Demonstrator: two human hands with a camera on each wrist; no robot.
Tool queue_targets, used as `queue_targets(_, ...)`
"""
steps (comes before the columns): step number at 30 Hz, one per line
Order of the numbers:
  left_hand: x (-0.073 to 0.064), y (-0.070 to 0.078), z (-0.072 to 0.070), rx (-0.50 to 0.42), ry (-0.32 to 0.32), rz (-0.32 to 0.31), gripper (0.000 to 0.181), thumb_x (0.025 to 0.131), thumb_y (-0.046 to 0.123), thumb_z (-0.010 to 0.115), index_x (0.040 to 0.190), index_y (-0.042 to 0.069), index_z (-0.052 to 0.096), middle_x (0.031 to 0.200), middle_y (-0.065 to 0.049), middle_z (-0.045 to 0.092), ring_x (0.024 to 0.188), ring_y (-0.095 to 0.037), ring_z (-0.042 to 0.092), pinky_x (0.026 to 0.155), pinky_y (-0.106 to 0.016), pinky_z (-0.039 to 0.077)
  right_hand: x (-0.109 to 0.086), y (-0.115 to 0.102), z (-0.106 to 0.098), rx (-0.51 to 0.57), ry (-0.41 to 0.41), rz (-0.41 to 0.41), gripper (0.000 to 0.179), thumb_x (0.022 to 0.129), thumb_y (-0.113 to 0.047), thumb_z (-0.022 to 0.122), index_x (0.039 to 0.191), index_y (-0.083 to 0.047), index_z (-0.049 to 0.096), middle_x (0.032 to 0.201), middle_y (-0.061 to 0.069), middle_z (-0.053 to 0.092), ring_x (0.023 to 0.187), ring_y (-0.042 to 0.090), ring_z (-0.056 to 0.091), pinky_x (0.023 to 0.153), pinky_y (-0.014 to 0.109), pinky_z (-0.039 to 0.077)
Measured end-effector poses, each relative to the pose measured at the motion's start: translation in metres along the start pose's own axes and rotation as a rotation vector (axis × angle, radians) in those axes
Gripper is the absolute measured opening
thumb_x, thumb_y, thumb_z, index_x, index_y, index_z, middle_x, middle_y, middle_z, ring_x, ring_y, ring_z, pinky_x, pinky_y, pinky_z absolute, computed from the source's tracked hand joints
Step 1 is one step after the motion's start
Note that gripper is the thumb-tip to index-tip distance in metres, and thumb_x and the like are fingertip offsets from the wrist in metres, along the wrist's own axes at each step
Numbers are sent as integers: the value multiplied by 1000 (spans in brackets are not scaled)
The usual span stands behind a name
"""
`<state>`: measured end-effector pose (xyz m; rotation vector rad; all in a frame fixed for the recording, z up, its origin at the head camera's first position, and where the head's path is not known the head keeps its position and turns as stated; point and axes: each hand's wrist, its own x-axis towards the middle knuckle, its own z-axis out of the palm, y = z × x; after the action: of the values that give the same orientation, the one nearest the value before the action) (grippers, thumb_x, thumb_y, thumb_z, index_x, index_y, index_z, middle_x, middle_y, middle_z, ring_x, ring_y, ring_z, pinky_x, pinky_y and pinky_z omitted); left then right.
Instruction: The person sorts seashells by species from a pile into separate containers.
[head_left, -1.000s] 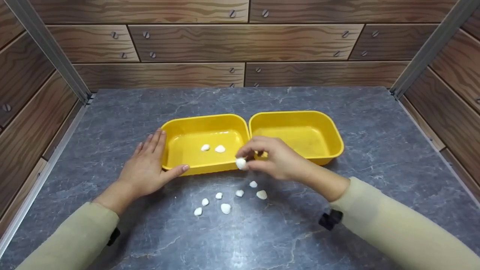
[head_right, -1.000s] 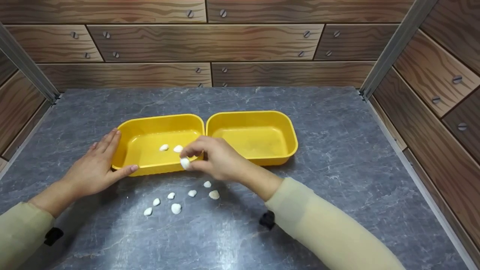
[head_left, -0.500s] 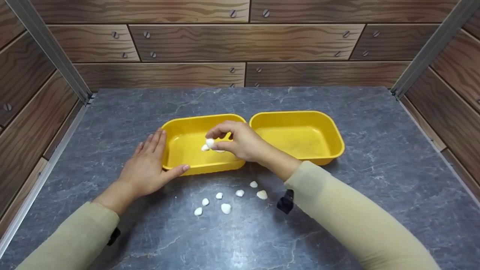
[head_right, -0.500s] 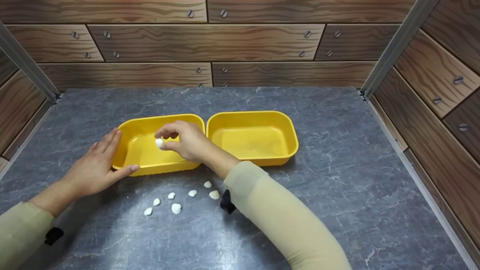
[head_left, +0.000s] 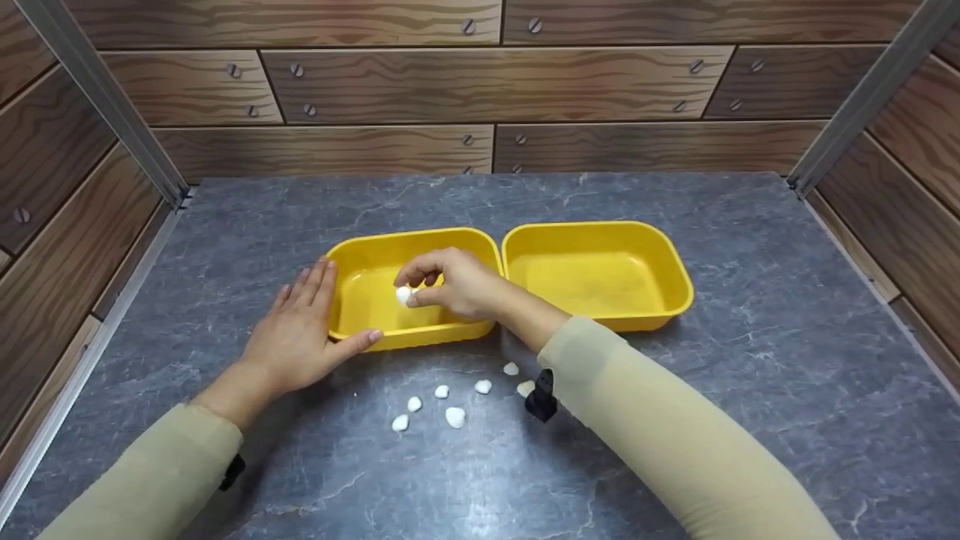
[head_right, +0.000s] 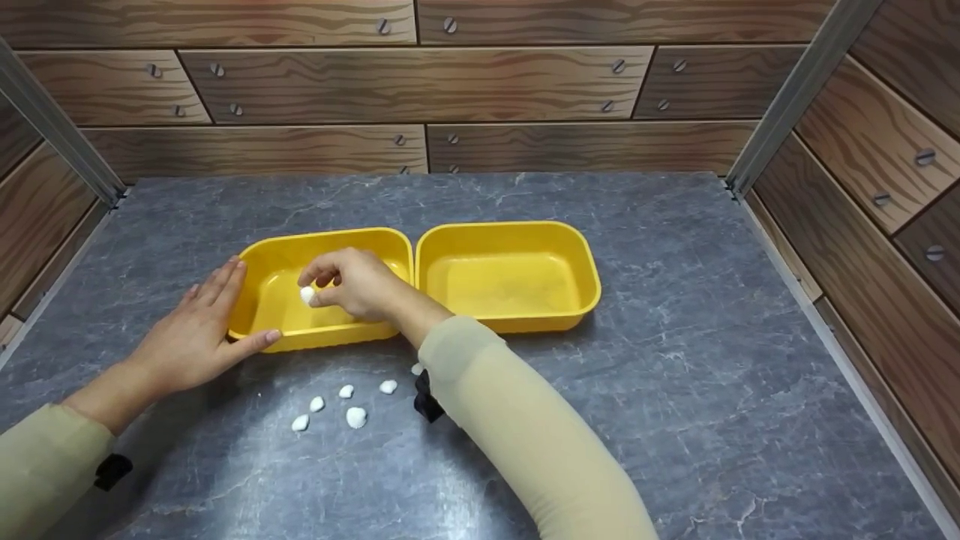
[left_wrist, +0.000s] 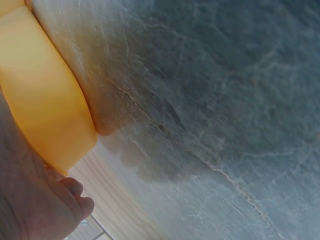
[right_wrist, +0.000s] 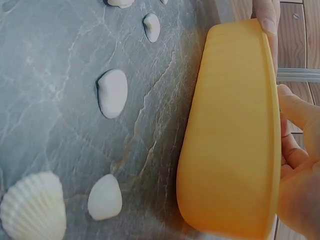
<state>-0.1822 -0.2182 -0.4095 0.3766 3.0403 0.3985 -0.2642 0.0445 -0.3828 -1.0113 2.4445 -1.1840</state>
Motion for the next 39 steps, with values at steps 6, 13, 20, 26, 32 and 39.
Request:
queue_targets(6,-1,-1,-1,-2,0,-5,122,95,86,40,168,-4,2,176,-20,1,161,-46,9,128,-63,9,4,0,1,-3,-23,34,25,97,-11,79,122,-6,78,111,8,76,100,20,63,91,30,51)
queue_targets(13,0,0,-2,-1,-7,0,123,94,89,37,167,-4,2,176,-21,1,161,-46,9,128,-62,8,2,-2,-6,-28,3,83,39,97,-10,79,135,-6,72,118,19,72,101,24,60,90,31,50)
queue_targets(20,-1,-1,-2,4,-1,0,122,95,88,38,168,-4,2,176,-21,2,160,-46,10,128,-63,10,-8,-18,-20,-66,64,1,32,97,-9,79,129,-7,76,109,8,73,100,21,65,90,30,54)
queue_targets(26,-2,0,-2,-2,-4,-8,121,95,86,40,168,-3,2,176,-22,2,161,-46,9,128,-64,9,-30,-36,-37,-78,65,-83,29,99,-11,77,128,-8,76,110,5,73,99,19,65,88,32,55)
queue_targets(32,-2,0,-3,0,3,-1,122,95,87,39,167,-4,2,176,-23,2,160,-47,10,128,-63,9,-60,-45,-53,-80,72,-171,27,97,-12,80,123,-8,77,109,2,75,99,19,66,90,43,57)
queue_targets(39,-2,1,-3,6,14,7,122,95,87,40,167,-4,3,176,-22,3,160,-47,12,128,-63,10,-95,-40,-69,-166,60,-257,22,95,-12,81,117,-10,79,108,-1,76,97,17,68,86,37,58)
